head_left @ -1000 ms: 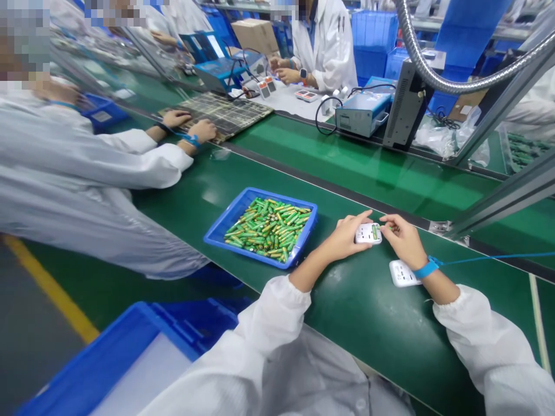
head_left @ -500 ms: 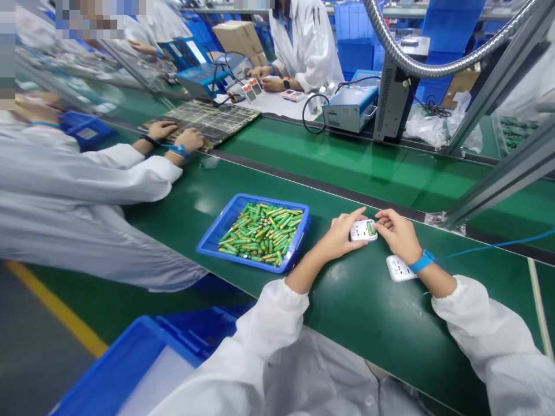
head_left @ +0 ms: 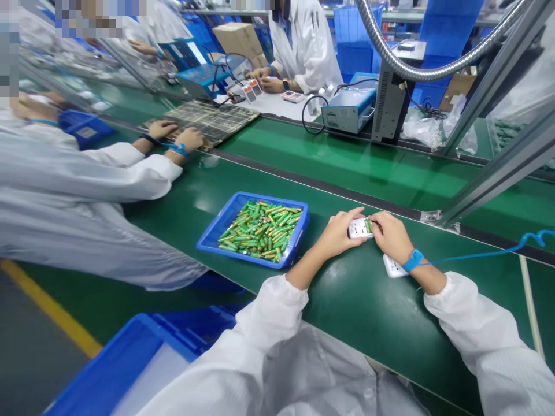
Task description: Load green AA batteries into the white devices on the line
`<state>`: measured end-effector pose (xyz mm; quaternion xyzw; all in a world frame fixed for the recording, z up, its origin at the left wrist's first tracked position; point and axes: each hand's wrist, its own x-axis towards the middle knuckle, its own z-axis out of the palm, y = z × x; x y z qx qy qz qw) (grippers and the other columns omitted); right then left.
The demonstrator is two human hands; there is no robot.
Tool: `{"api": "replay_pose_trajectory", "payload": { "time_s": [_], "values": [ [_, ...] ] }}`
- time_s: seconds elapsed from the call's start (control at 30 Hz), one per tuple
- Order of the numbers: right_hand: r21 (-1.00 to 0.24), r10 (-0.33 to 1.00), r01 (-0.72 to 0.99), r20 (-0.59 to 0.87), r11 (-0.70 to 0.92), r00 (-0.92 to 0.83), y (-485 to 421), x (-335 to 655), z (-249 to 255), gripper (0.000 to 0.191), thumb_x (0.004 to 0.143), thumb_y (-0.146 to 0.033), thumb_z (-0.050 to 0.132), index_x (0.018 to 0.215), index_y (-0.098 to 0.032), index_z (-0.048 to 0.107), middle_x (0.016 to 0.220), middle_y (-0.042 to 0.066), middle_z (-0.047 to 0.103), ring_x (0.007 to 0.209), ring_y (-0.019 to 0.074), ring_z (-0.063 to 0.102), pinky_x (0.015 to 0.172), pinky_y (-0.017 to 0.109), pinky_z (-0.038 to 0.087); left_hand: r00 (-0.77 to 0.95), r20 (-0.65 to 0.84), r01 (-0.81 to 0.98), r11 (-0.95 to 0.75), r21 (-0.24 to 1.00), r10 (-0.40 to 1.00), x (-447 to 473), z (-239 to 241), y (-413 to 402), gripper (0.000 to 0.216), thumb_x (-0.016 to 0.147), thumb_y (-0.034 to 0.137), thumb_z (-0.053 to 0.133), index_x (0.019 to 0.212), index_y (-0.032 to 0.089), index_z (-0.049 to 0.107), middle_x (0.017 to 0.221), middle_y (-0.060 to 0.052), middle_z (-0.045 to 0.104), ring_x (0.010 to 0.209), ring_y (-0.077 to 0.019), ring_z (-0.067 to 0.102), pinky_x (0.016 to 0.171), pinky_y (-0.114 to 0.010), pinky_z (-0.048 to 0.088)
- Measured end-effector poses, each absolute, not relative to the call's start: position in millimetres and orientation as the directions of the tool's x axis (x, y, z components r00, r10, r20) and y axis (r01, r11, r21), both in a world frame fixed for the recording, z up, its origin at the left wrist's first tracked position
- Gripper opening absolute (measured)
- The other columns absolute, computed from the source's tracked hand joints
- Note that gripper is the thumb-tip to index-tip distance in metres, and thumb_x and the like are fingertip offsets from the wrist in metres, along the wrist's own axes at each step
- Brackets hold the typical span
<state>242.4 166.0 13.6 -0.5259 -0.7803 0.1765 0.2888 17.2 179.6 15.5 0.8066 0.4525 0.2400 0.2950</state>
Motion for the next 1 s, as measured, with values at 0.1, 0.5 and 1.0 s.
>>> {"api": "replay_pose_trajectory", "payload": {
  "time_s": [0.1, 0.5, 1.0],
  "values": [
    [-0.493, 0.912, 0.768, 0.246, 0.409, -0.329, 157.4, 236.5, 11.1, 0.042, 0.096, -0.007, 0.054, 0.128, -0.014, 0.079, 0.141, 0.02, 0.077, 0.129, 0.0345, 0.072, 0.116, 0.049, 0.055, 0.465, 0.133, 0.58, -0.415, 0.701, 0.875, 17.2, 12.3, 180.9, 0.089, 0.088, 0.038, 0.086, 0.167, 0.029, 0.048, 0.153, -0.007, 0.072, 0.138, -0.0347, 0.063, 0.119, -0.051, 0.043],
    [-0.87, 0.995, 0.484, 0.076, 0.1, -0.069, 168.5, 248.5, 9.9, 0.056, 0.098, -0.043, 0.077, 0.148, -0.02, 0.071, 0.118, 0.011, 0.086, 0.093, 0.0258, 0.08, 0.094, 0.044, 0.064, 0.517, 0.271, 0.489, -0.54, 0.685, 0.812, 15.2, 17.3, 179.1, 0.089, 0.094, 0.041, 0.086, 0.171, 0.029, 0.043, 0.162, -0.012, 0.065, 0.154, -0.0359, 0.052, 0.131, -0.057, 0.04],
    [-1.0, 0.969, -0.022, 0.026, 0.021, -0.244, 150.6, 251.5, 33.3, 0.048, 0.08, -0.052, 0.094, 0.112, -0.019, 0.08, 0.097, 0.003, 0.082, 0.087, 0.0212, 0.076, 0.079, 0.031, 0.063, 0.508, 0.512, 0.39, -0.715, 0.58, 0.693, 18.2, 18.5, 168.7, 0.06, 0.104, 0.05, 0.076, 0.158, 0.03, 0.059, 0.153, -0.012, 0.07, 0.143, -0.0331, 0.066, 0.127, -0.057, 0.052]
  ]
}}
